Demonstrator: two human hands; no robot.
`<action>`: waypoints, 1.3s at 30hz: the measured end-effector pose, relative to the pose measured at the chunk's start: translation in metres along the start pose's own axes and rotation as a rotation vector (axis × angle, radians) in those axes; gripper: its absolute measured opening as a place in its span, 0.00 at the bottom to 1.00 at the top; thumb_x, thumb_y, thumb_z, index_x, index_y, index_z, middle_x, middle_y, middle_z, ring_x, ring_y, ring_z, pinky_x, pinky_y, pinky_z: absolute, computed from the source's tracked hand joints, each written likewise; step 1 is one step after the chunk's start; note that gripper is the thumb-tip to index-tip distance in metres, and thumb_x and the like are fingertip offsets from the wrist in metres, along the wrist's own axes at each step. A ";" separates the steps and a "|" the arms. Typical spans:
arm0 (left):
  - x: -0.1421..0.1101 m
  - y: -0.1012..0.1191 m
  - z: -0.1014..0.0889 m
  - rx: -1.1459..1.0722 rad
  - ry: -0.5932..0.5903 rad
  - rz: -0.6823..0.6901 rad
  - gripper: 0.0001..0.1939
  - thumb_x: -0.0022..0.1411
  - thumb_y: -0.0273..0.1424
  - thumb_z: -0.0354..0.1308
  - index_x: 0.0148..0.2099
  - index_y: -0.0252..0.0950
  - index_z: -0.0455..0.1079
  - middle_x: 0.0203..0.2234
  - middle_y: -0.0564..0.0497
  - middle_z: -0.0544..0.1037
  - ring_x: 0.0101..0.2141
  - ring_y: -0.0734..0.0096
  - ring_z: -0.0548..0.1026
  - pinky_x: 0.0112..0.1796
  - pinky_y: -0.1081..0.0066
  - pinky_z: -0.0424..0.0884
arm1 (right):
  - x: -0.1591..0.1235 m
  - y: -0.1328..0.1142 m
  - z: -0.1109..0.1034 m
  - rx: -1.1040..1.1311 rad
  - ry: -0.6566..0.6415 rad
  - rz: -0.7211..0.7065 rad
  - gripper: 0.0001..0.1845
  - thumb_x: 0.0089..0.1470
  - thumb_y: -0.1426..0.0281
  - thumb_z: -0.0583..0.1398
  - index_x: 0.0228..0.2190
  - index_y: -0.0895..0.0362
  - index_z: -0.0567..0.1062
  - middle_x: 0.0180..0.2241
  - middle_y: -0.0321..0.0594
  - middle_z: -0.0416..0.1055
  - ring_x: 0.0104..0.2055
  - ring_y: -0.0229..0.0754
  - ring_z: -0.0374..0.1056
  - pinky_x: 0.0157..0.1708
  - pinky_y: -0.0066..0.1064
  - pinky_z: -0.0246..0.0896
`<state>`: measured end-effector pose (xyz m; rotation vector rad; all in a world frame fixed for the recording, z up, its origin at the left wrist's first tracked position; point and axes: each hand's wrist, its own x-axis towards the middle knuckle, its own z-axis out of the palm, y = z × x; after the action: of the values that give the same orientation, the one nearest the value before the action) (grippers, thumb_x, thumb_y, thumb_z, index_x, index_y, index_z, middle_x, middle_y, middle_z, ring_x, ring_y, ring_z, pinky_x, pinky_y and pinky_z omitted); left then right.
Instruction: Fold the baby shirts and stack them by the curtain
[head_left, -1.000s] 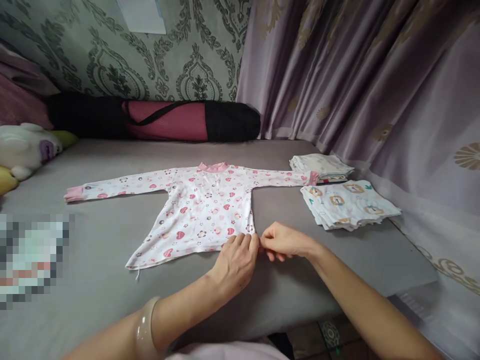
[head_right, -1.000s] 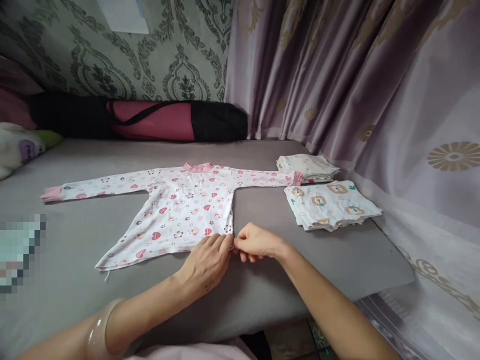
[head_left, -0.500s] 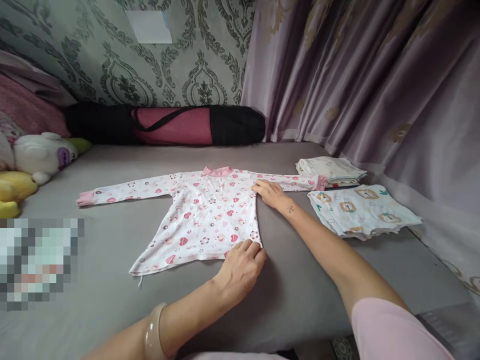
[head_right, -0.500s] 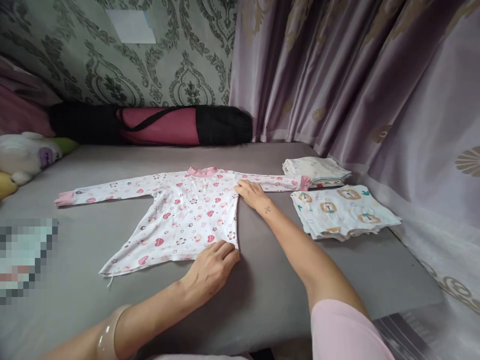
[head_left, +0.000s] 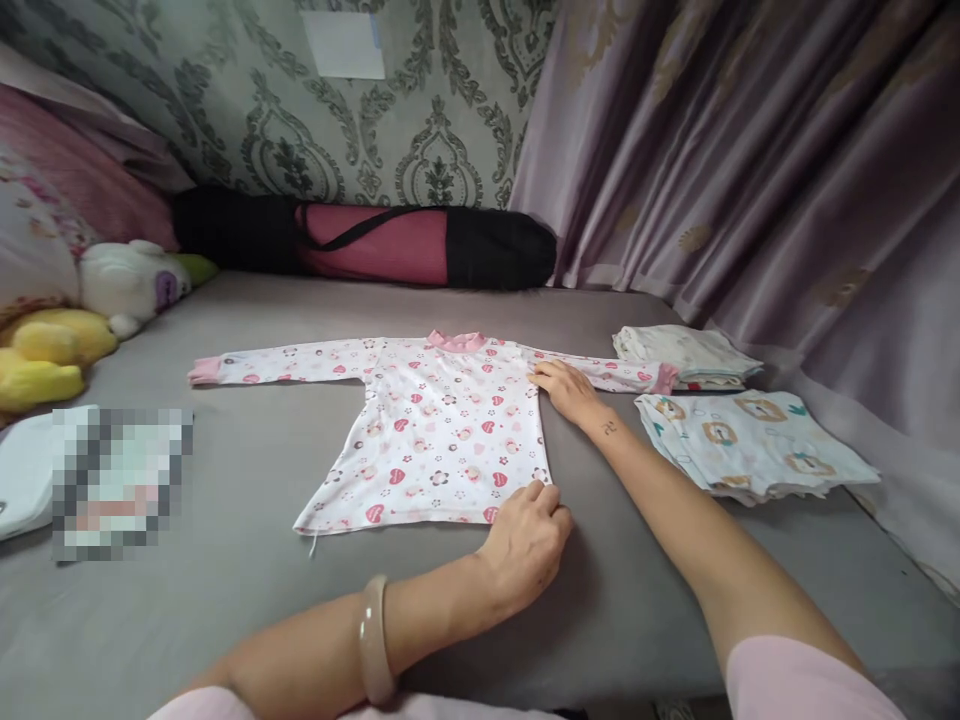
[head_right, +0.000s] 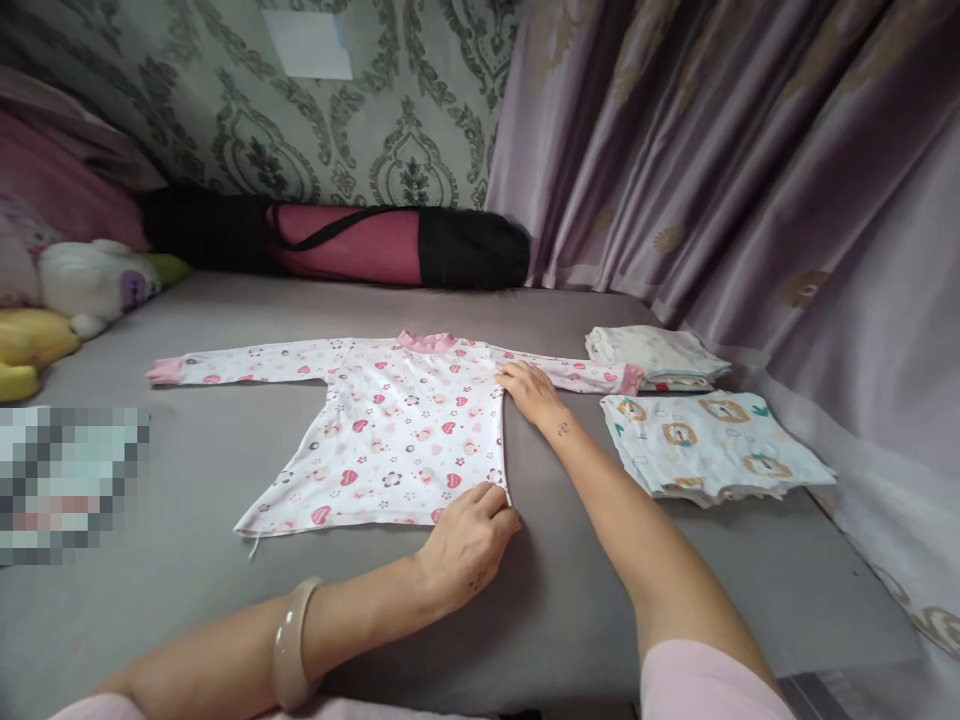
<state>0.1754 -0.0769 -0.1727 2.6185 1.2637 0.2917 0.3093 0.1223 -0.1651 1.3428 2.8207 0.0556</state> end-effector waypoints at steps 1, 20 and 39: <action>0.002 0.002 0.000 0.007 -0.007 -0.005 0.08 0.66 0.23 0.50 0.39 0.34 0.71 0.35 0.46 0.72 0.38 0.63 0.70 0.35 0.64 0.71 | 0.001 -0.006 -0.002 -0.015 -0.015 0.052 0.21 0.64 0.76 0.49 0.48 0.54 0.77 0.52 0.45 0.71 0.54 0.47 0.61 0.51 0.36 0.54; -0.123 -0.110 -0.047 -0.133 0.507 -0.433 0.15 0.71 0.36 0.45 0.51 0.37 0.69 0.46 0.42 0.75 0.46 0.62 0.73 0.49 0.63 0.69 | -0.061 -0.109 0.003 0.270 -0.189 -0.251 0.32 0.69 0.54 0.42 0.69 0.51 0.50 0.71 0.45 0.35 0.73 0.49 0.30 0.69 0.53 0.26; -0.175 -0.144 -0.048 -0.355 0.526 -0.930 0.16 0.61 0.45 0.53 0.29 0.39 0.66 0.33 0.49 0.73 0.37 0.62 0.69 0.42 0.62 0.64 | 0.058 -0.176 -0.036 0.517 0.024 -0.308 0.22 0.66 0.71 0.47 0.53 0.57 0.73 0.58 0.45 0.69 0.60 0.44 0.64 0.60 0.37 0.58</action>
<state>-0.0512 -0.1224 -0.1816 1.4717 2.1678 0.9328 0.1352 0.0550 -0.1358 0.9310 3.1510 -0.7063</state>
